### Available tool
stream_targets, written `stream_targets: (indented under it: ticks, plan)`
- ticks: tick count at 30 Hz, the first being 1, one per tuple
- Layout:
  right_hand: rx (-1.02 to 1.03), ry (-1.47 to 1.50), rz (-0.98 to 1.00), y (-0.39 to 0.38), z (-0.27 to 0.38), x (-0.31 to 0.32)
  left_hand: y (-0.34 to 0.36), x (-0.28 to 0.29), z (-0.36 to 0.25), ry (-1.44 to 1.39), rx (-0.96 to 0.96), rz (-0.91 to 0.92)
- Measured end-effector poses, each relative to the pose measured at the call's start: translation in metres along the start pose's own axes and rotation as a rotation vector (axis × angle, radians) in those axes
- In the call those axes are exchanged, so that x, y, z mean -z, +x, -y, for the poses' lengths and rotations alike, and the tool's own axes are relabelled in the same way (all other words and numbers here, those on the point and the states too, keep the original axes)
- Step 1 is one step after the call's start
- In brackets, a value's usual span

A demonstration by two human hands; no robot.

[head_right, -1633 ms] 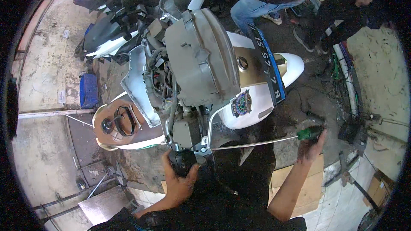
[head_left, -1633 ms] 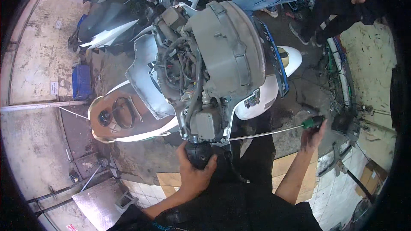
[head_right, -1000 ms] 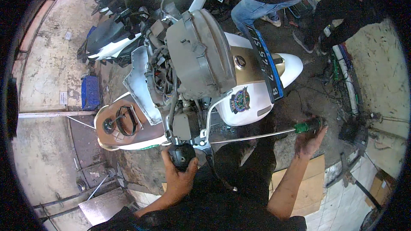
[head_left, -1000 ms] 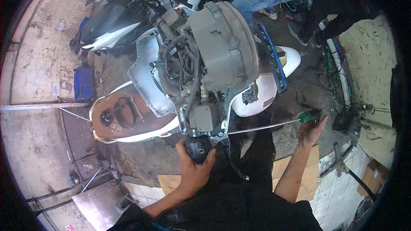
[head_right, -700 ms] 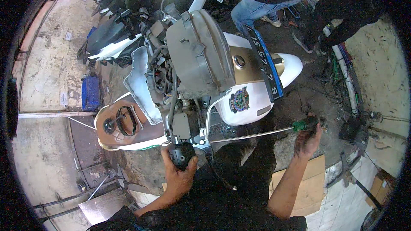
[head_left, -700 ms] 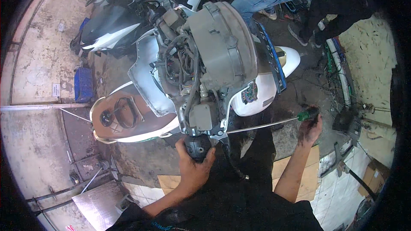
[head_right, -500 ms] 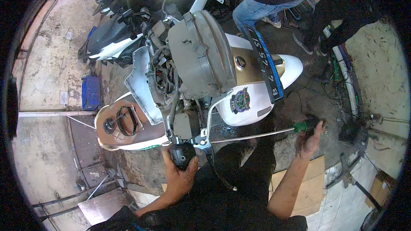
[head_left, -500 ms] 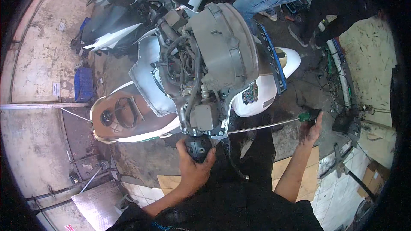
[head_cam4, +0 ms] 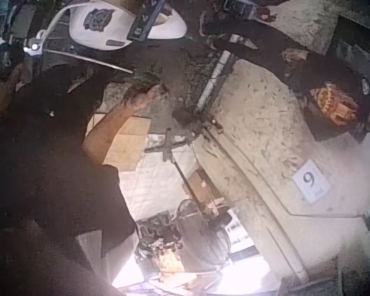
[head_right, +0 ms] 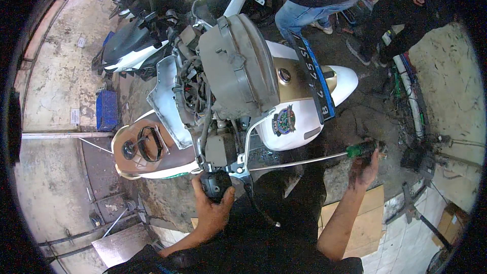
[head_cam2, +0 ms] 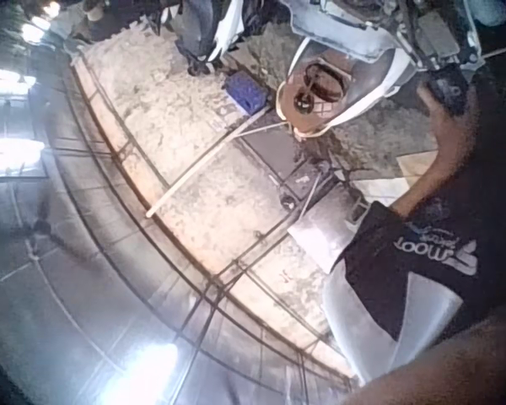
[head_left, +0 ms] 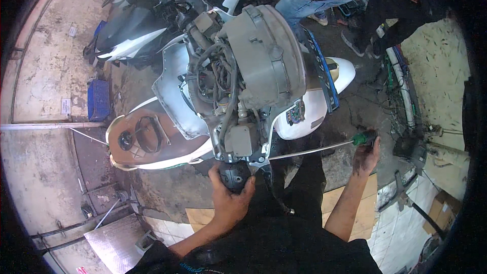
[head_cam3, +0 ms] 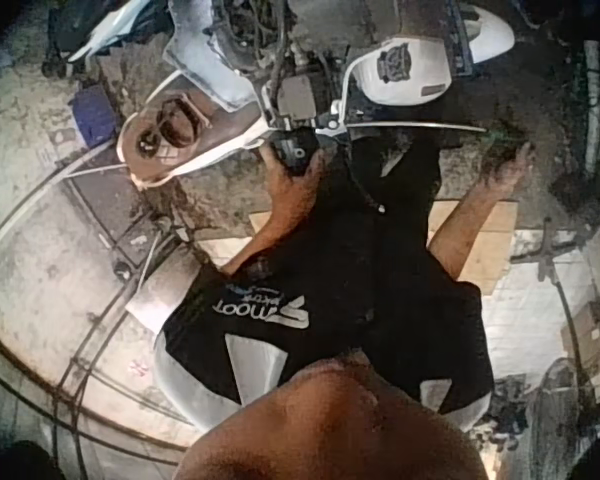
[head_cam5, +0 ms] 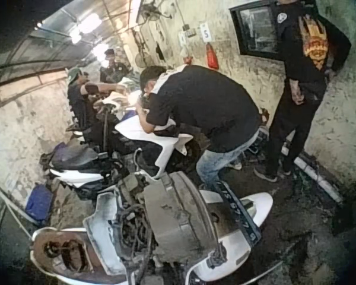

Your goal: The person disassembles the front handlebar and dashboard area of a white scooter using a screwdriver and a T-handle wrench to remove screws and fasteners.

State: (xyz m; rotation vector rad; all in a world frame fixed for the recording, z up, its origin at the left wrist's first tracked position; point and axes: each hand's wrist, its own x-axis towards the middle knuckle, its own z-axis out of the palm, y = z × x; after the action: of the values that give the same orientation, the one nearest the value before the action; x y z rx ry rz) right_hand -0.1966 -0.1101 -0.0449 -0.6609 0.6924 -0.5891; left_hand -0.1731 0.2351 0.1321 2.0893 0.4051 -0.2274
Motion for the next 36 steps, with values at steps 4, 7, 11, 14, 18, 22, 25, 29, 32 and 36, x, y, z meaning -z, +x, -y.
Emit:
stream_targets:
  ticks: [4,7,11,14,18,22,25,29,32,36]
  plan:
    - [0.015,0.075,-0.061,0.001,-0.005,-0.001,0.002,0.002,0.0,0.063,-0.019,0.004]
    - [-0.07,0.06,-0.007,-0.001,-0.002,0.008,0.0,0.003,-0.002,0.063,-0.048,-0.002]
    - [-0.028,0.033,0.072,-0.002,-0.001,0.006,0.001,0.003,-0.003,0.141,-0.119,-0.033]
    - [0.043,-0.047,-0.038,-0.01,0.003,-0.015,0.0,0.005,-0.012,0.101,-0.038,-0.01]
    - [-0.052,0.011,-0.037,-0.007,0.007,-0.011,-0.001,0.006,-0.014,0.123,-0.028,-0.017]
    - [0.064,-0.035,0.004,-0.007,0.002,-0.018,-0.002,0.008,-0.011,0.134,0.031,-0.005]
    - [-0.011,0.03,0.115,0.001,0.003,0.001,-0.001,0.009,-0.011,0.114,0.027,0.007]
    - [-0.03,0.046,-0.094,-0.005,0.011,-0.031,-0.001,0.013,-0.018,0.143,0.069,0.018]
    - [-0.03,-0.075,-0.111,0.003,0.006,-0.016,-0.001,0.012,-0.007,0.143,0.048,0.023]
    - [0.013,-0.022,0.108,0.008,0.003,0.011,-0.002,0.017,-0.019,0.119,0.091,0.031]
